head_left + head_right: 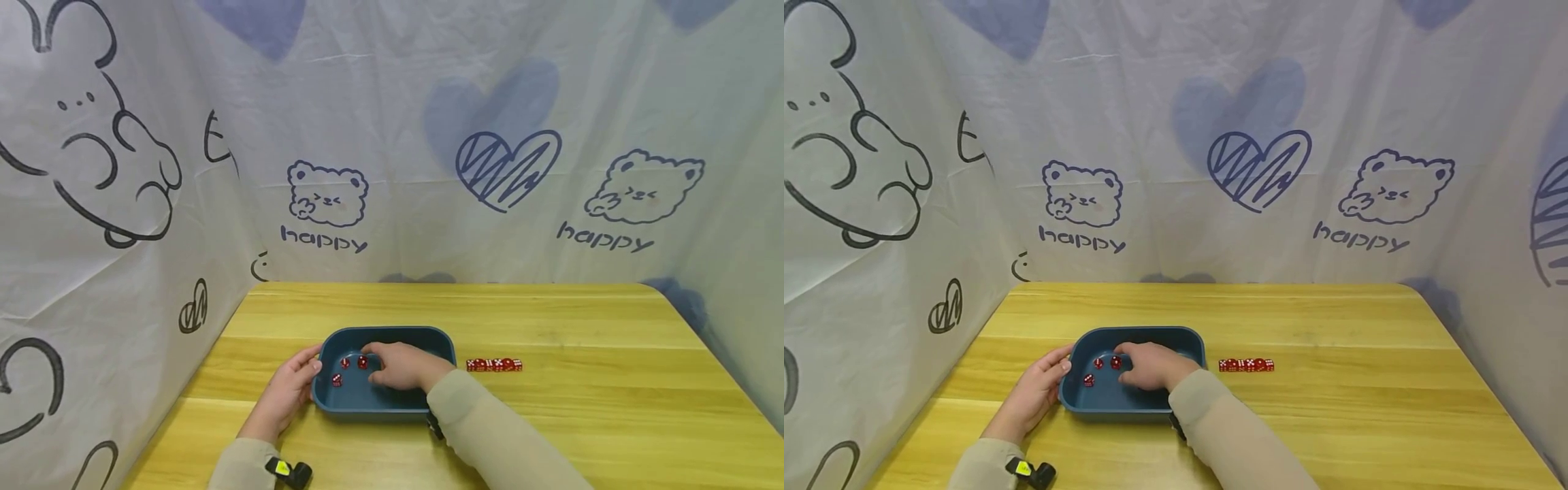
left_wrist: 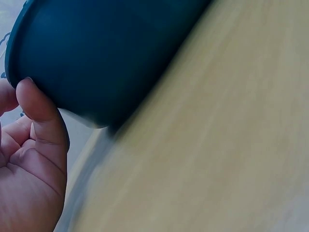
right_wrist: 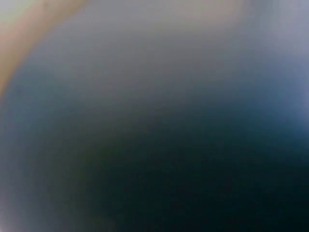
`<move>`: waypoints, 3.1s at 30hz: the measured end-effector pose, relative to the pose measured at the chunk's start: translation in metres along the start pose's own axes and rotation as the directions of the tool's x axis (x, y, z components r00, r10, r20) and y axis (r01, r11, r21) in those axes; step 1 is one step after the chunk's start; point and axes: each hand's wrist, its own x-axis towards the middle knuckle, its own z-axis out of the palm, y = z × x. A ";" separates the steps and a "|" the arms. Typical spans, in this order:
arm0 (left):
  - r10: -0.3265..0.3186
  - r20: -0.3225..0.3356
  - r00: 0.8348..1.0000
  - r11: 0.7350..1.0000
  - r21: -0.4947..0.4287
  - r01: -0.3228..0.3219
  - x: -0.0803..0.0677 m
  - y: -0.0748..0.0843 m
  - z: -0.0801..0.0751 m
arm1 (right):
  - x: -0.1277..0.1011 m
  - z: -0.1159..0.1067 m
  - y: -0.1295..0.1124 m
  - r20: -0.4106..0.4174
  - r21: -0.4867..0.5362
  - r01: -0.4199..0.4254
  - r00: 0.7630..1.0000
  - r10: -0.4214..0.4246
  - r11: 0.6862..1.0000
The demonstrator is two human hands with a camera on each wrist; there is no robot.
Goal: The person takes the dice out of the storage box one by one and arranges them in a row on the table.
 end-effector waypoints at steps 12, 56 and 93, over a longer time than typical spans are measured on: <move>0.003 -0.012 1.000 1.000 -0.002 -0.003 0.000 -0.001 -0.001 | 0.002 0.004 0.002 0.027 -0.013 0.007 1.000 -0.006 1.000; 0.008 0.007 1.000 1.000 0.003 -0.008 0.000 0.000 -0.001 | -0.005 0.003 0.002 0.084 -0.039 0.117 0.990 -0.113 0.992; 0.011 0.021 1.000 1.000 -0.013 -0.011 -0.003 0.001 -0.002 | -0.017 -0.011 -0.010 -0.209 -0.006 0.157 0.966 -0.155 0.988</move>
